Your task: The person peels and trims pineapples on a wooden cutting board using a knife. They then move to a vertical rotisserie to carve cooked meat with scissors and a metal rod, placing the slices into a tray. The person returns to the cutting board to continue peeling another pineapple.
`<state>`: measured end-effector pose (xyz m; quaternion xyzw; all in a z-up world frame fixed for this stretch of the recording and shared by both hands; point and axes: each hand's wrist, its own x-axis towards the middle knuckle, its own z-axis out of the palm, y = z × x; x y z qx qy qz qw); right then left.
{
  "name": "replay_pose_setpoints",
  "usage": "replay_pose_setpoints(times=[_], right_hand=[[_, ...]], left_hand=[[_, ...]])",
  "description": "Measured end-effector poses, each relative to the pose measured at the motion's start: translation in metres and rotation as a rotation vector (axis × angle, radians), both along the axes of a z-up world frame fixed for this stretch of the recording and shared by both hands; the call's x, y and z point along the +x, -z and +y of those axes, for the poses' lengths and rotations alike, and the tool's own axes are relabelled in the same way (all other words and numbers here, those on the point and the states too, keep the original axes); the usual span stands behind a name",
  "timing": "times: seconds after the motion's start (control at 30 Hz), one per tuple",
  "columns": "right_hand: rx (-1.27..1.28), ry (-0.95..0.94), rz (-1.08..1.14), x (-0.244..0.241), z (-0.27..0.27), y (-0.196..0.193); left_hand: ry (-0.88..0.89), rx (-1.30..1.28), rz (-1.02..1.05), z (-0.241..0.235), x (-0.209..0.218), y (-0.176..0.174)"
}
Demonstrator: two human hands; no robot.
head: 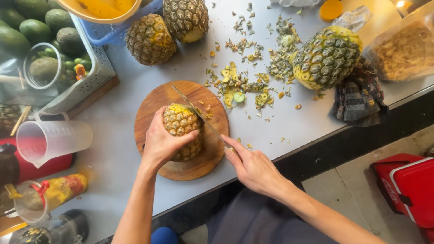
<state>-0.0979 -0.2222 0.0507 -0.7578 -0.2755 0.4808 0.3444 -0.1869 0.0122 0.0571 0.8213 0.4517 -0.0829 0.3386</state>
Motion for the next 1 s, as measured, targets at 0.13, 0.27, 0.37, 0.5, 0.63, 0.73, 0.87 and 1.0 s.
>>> replay_pose_setpoints(times=[0.13, 0.27, 0.37, 0.5, 0.63, 0.73, 0.87, 1.0], right_hand=[[-0.135, 0.003, 0.083, 0.002, -0.007, -0.009], [0.094, 0.022, 0.131, 0.014, 0.024, 0.024], [0.0, 0.034, 0.174, 0.008, 0.001, -0.005], [-0.085, 0.034, 0.195, -0.005, -0.006, 0.017], [0.019, -0.011, 0.224, 0.004, 0.026, 0.041], [-0.061, 0.012, 0.26, 0.01, 0.014, 0.01], [-0.193, 0.175, 0.17, 0.029, -0.014, 0.023], [-0.195, 0.232, 0.054, 0.038, -0.021, 0.015]], left_hand=[[0.007, -0.054, -0.033, 0.015, 0.001, 0.003], [-0.052, -0.137, -0.079, 0.019, -0.008, 0.008], [-0.042, -0.175, -0.123, 0.027, -0.012, 0.008], [-0.048, -0.205, -0.126, 0.04, -0.017, 0.017], [0.0, -0.277, -0.144, 0.053, -0.022, 0.022], [-0.007, -0.295, -0.195, 0.078, -0.028, 0.022], [-0.148, -0.439, -0.289, 0.106, -0.041, 0.007], [-0.306, -0.34, -0.023, 0.057, -0.002, -0.054]])
